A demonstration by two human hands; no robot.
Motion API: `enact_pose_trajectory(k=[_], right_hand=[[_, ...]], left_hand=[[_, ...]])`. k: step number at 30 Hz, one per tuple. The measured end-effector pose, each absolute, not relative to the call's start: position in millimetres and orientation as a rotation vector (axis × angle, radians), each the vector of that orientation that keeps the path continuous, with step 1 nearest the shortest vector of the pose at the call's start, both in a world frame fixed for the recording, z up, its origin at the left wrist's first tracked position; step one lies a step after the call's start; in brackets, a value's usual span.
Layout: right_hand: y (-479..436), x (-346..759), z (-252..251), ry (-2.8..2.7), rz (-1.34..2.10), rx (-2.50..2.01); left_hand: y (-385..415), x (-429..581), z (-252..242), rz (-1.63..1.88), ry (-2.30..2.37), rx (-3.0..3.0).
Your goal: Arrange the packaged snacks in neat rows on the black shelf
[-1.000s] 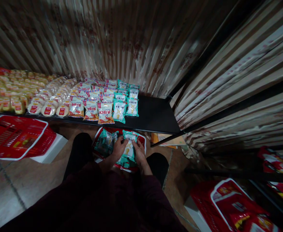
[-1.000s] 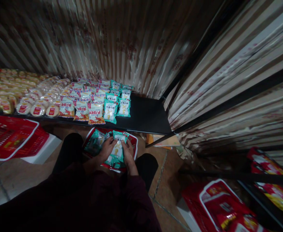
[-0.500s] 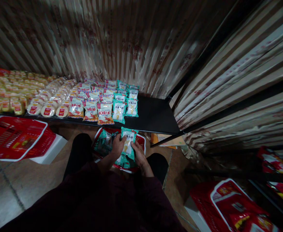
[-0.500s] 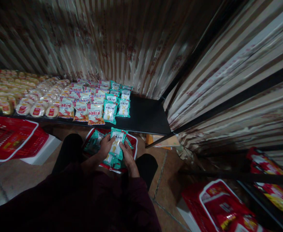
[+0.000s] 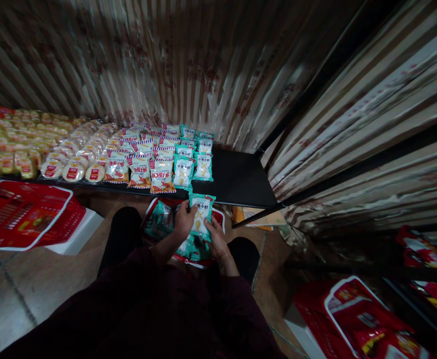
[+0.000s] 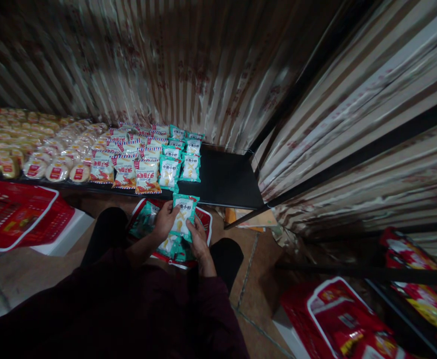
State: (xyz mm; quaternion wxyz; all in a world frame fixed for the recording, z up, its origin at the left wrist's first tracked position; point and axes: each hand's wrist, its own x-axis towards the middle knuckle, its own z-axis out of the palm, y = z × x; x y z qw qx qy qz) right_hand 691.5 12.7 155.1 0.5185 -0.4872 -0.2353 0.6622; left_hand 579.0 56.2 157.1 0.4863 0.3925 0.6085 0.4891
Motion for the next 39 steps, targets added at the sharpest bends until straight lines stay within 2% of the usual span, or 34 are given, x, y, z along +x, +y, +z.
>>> enact_pose_trajectory(k=[16, 23, 34, 39], right_hand=[[12, 702, 162, -0.603, 1.474, -1.217], [6, 711, 168, -0.766, 1.381, -1.309], [3, 716, 175, -0.959, 1.265, -1.280], [6, 712, 172, -1.170, 1.002, -1.295]], left_hand=[[36, 584, 174, 1.210, 1.674, 1.595], [29, 589, 177, 1.138, 1.593, 1.539], [28, 592, 177, 1.155, 1.347, 1.065], [29, 590, 175, 1.134, 1.248, 0.971]])
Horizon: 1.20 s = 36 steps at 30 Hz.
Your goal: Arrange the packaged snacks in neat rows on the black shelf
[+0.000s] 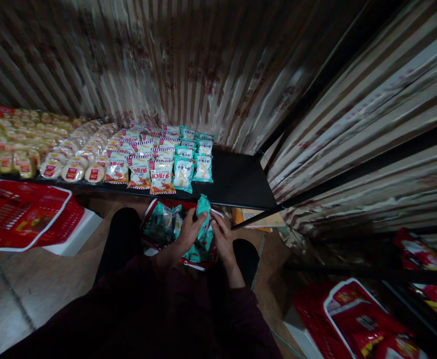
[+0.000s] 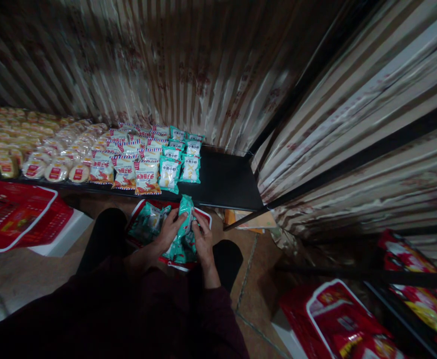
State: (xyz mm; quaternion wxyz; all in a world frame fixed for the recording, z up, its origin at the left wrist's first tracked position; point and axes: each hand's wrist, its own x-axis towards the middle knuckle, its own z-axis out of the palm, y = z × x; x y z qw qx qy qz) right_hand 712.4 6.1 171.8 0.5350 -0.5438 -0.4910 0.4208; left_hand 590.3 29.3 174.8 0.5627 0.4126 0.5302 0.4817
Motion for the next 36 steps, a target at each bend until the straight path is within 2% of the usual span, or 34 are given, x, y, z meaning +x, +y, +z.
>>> enact_pose_trajectory(k=[4, 12, 19, 23, 26, 33, 36], right_hand=[[7, 708, 175, -1.289, 0.849, -1.308], [8, 703, 173, -1.292, 0.773, -1.359], [7, 703, 164, -1.052, 1.014, -1.376], [6, 702, 164, -1.058, 1.028, -1.376], [6, 701, 166, -1.173, 0.924, -1.417], [8, 701, 166, -1.511, 0.360, -1.549], [7, 701, 166, -1.617, 0.248, -1.593]], left_hand=[[28, 590, 178, 1.141, 1.187, 0.872], [27, 586, 176, 1.137, 1.032, 0.535], [30, 579, 168, 1.123, 0.959, 0.492], [33, 577, 163, 1.100, 0.921, 0.482], [34, 576, 159, 1.077, 0.875, 0.437], [32, 577, 159, 1.034, 0.844, 0.418], [31, 577, 161, 1.051, 0.838, 0.416]])
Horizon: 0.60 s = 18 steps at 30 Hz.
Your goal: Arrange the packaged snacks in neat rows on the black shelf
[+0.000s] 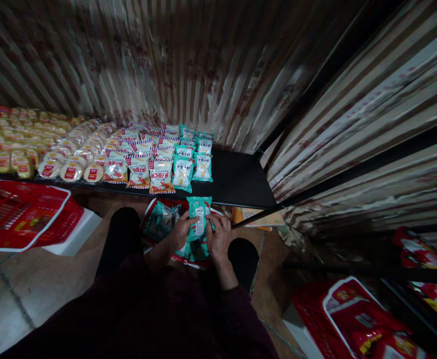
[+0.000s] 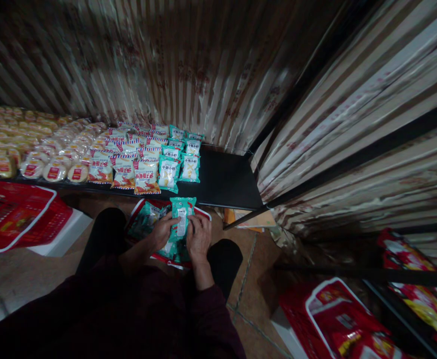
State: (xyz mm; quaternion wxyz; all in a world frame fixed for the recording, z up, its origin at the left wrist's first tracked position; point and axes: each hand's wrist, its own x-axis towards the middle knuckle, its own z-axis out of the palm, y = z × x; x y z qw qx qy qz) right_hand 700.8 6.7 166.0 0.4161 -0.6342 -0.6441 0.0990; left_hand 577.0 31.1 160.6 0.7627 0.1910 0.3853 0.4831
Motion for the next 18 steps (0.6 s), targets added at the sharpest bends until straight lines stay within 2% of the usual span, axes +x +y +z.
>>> enact_pose_trajectory(k=[18], right_hand=[[-3, 698, 171, -1.524, 0.580, -1.589]], left_hand=[[26, 576, 182, 1.085, 0.955, 0.524]])
